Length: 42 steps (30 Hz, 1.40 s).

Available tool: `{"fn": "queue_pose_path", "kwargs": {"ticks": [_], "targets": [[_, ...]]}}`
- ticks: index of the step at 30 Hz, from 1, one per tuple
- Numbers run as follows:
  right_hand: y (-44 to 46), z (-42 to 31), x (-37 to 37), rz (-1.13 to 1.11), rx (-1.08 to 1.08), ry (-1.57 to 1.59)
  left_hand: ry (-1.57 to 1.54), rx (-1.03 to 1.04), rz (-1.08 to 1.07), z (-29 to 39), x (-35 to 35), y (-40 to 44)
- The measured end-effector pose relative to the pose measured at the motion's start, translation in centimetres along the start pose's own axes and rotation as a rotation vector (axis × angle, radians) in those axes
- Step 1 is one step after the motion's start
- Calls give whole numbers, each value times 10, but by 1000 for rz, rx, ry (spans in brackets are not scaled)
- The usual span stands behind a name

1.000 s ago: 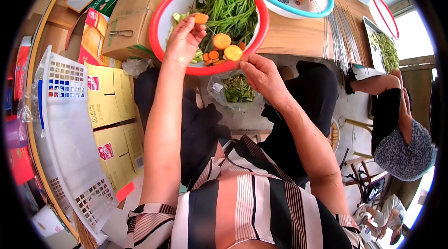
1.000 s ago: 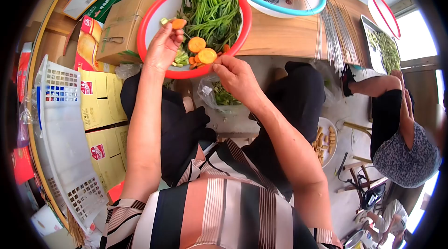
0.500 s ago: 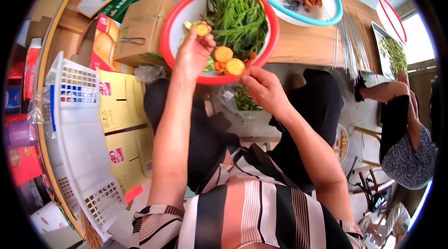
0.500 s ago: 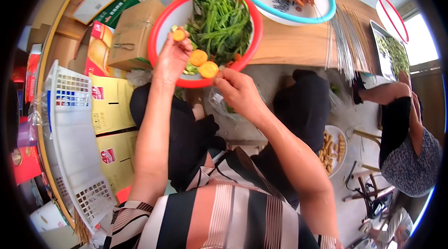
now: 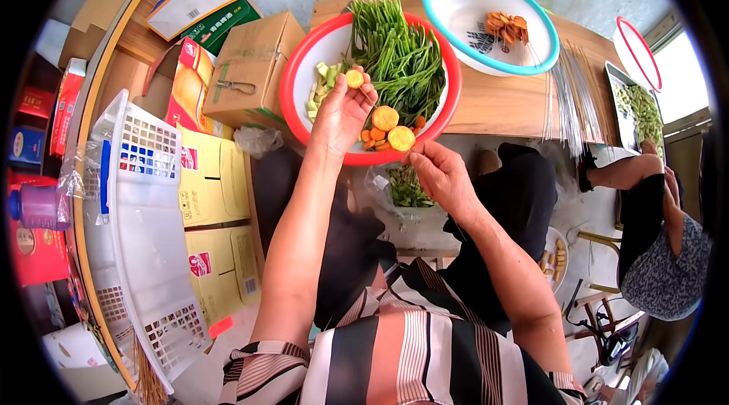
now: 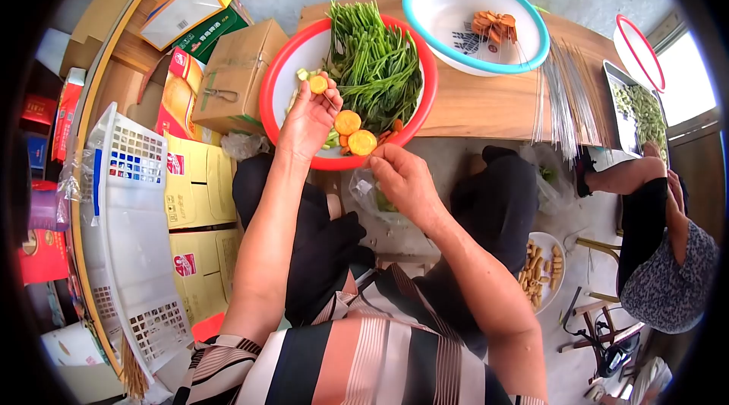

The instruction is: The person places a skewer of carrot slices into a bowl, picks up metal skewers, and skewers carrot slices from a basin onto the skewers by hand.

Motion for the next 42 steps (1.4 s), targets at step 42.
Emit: {"fn": "queue_pose_path", "kwargs": {"ticks": [42], "targets": [[9,-1,0,18,11,208,-10,-44,-163,-8,43,-14]]}}
Point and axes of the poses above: each hand's wrist, its own y-axis towards the middle knuckle, its own x-axis out of the palm, z = x × y, the point moved 4 cm from there along y, towards the middle knuckle, and after that the axes turned 7 degrees about y, right-handed, at the moved point
